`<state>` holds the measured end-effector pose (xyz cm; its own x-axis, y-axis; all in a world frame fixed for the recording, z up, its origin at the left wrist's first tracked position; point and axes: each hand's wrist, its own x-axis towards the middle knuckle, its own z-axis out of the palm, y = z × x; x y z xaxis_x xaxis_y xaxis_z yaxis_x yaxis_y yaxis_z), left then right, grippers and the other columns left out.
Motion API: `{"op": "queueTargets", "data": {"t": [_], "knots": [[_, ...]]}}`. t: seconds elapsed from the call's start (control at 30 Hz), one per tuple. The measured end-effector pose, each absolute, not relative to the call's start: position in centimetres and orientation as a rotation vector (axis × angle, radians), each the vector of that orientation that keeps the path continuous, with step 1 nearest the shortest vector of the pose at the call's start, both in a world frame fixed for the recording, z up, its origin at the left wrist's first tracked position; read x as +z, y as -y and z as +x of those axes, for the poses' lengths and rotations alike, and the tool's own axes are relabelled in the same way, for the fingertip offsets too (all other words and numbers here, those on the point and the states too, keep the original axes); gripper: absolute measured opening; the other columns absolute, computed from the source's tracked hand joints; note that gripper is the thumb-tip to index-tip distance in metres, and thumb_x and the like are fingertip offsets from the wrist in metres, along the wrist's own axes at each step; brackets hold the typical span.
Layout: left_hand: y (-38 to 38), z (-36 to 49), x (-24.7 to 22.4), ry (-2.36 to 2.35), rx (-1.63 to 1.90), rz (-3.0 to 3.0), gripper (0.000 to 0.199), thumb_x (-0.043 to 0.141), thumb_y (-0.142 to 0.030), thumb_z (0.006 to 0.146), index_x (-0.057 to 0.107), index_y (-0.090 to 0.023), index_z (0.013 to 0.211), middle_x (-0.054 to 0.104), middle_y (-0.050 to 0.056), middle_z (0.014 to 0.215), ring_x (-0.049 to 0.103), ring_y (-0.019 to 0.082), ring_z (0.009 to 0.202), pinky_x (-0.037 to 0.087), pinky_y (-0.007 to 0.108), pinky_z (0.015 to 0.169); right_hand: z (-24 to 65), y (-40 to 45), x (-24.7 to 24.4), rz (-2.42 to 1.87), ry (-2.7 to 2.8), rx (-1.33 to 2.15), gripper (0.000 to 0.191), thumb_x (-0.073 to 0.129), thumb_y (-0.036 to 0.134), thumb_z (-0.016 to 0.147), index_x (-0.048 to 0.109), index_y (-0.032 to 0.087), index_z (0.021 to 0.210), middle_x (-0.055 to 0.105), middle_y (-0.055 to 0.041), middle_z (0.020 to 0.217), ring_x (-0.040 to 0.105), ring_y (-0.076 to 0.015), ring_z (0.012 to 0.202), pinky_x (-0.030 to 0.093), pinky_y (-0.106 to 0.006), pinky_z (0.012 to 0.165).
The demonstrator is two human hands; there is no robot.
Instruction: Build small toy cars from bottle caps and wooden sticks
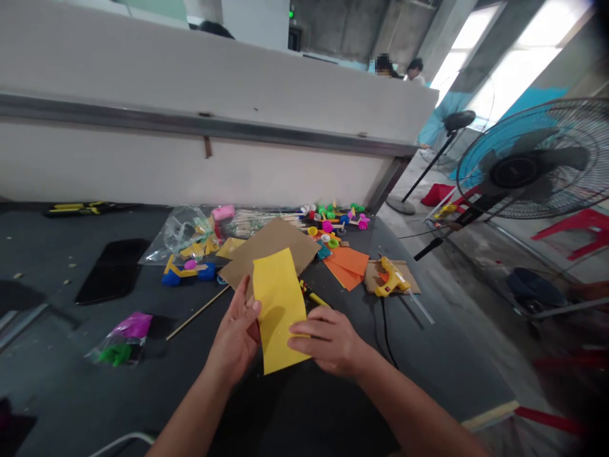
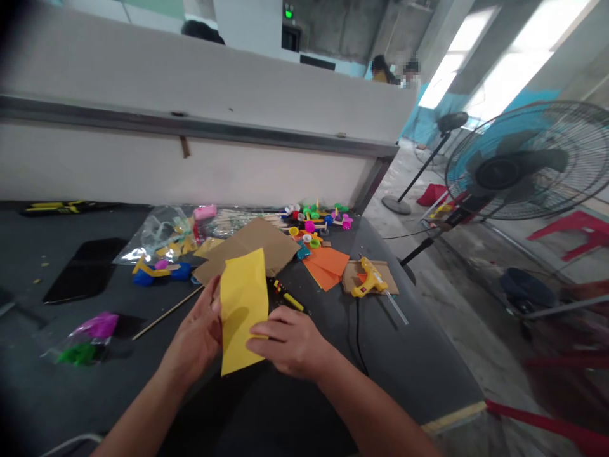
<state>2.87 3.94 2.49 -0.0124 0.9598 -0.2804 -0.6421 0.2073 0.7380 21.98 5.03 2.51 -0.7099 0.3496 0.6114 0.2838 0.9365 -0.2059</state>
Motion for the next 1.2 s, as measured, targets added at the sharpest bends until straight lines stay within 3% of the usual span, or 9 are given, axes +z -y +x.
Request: {"op": "queueTargets", "data": {"t": [0.13, 0.27, 0.4, 0.47, 0.57, 0.63, 0.87, 1.0, 1.2], "knots": [[-4.0, 2.7, 1.8, -0.875, 1.285, 0.429, 0.056, 0.070, -0.019, 0.069, 0.053, -0.022, 0.122, 0.068, 0.009, 0.107, 0.066, 0.024, 0.092, 0.053, 0.033, 0.079, 20.9, -4.6, 2.1, -0.390, 2.367, 0.322, 0.028, 0.041, 0.009, 0.085, 0.062, 0.022, 0.100, 0.071, -0.0020, 0.090, 0.062, -0.0114, 0.077, 0.046, -0.028, 0.071], [-3.8, 3.1, 1.0, -0.841, 1.172, 0.493, 0.037, 0.069, -0.013, 0.067, 0.063, -0.016, 0.103, 0.071, 0.009, 0.095, 0.068, 0.023, 0.084, 0.054, 0.031, 0.075, 20.4, -5.0, 2.3, -0.772, 1.973, 0.457, 0.004, 0.059, 0.021, 0.081, 0.063, 0.022, 0.082, 0.068, -0.0005, 0.072, 0.058, -0.0129, 0.065, 0.045, -0.028, 0.064], [-3.3, 3.4, 1.1, -0.836, 1.076, 0.540, 0.032, 0.071, -0.007, 0.061, 0.068, -0.015, 0.091, 0.072, 0.008, 0.093, 0.068, 0.022, 0.083, 0.054, 0.029, 0.075, 20.2, -6.6, 3.0, -1.144, 1.734, 0.493, 0.008, 0.066, 0.028, 0.075, 0.063, 0.021, 0.073, 0.065, -0.0064, 0.097, 0.056, -0.0214, 0.100, 0.042, -0.036, 0.086], [-3.1, 3.4, 1.5, -0.837, 1.039, 0.506, 0.030, 0.073, -0.007, 0.058, 0.069, -0.014, 0.087, 0.072, 0.009, 0.090, 0.068, 0.024, 0.082, 0.056, 0.033, 0.073, 20.0, -7.4, 3.2, -1.161, 1.704, 0.670, 0.011, 0.065, 0.031, 0.075, 0.062, 0.021, 0.076, 0.063, -0.0068, 0.103, 0.055, -0.0222, 0.104, 0.044, -0.034, 0.085], [-3.1, 3.0, 2.3, -0.851, 0.966, 0.469, 0.027, 0.074, -0.009, 0.057, 0.069, -0.012, 0.083, 0.072, 0.011, 0.088, 0.068, 0.026, 0.080, 0.057, 0.037, 0.069, 19.8, -8.0, 3.4, -1.180, 1.714, 0.928, 0.014, 0.063, 0.034, 0.077, 0.060, 0.020, 0.079, 0.063, -0.0017, 0.080, 0.060, -0.0160, 0.075, 0.046, -0.024, 0.061], [-3.1, 2.7, 2.8, -0.874, 0.936, 0.464, 0.025, 0.073, -0.009, 0.058, 0.069, -0.011, 0.083, 0.072, 0.012, 0.090, 0.068, 0.027, 0.080, 0.057, 0.037, 0.069, 19.8, -7.9, 3.9, -1.217, 1.784, 0.855, 0.014, 0.063, 0.033, 0.077, 0.060, 0.020, 0.078, 0.060, 0.0009, 0.069, 0.057, -0.0135, 0.063, 0.044, -0.023, 0.056], [-3.1, 1.9, 3.7, -0.861, 1.024, 0.457, 0.023, 0.073, -0.020, 0.065, 0.069, -0.012, 0.085, 0.073, 0.011, 0.083, 0.068, 0.022, 0.066, 0.056, 0.031, 0.059, 20.1, -5.2, 5.8, -0.758, 2.061, 0.227, 0.003, 0.059, 0.024, 0.080, 0.062, 0.023, 0.082, 0.061, -0.0072, 0.111, 0.053, -0.0225, 0.109, 0.044, -0.041, 0.090], [-3.1, 1.4, 4.0, -0.813, 1.040, 0.469, 0.031, 0.073, -0.022, 0.066, 0.068, -0.011, 0.094, 0.073, 0.012, 0.083, 0.069, 0.022, 0.067, 0.054, 0.029, 0.063, 20.1, -4.0, 5.8, -0.588, 2.233, 0.275, 0.035, 0.061, 0.032, 0.078, 0.054, 0.022, 0.111, 0.064, -0.0080, 0.111, 0.050, -0.0223, 0.116, 0.040, -0.043, 0.098], [-2.8, 1.7, 4.2, -0.778, 1.105, 0.505, 0.036, 0.074, -0.018, 0.063, 0.065, -0.013, 0.098, 0.071, 0.013, 0.096, 0.068, 0.024, 0.077, 0.053, 0.033, 0.068, 19.5, -4.0, 6.2, -0.502, 2.400, 0.176, 0.015, 0.054, 0.021, 0.083, 0.063, 0.027, 0.095, 0.072, 0.0018, 0.089, 0.056, -0.0167, 0.110, 0.028, -0.043, 0.105]]}}
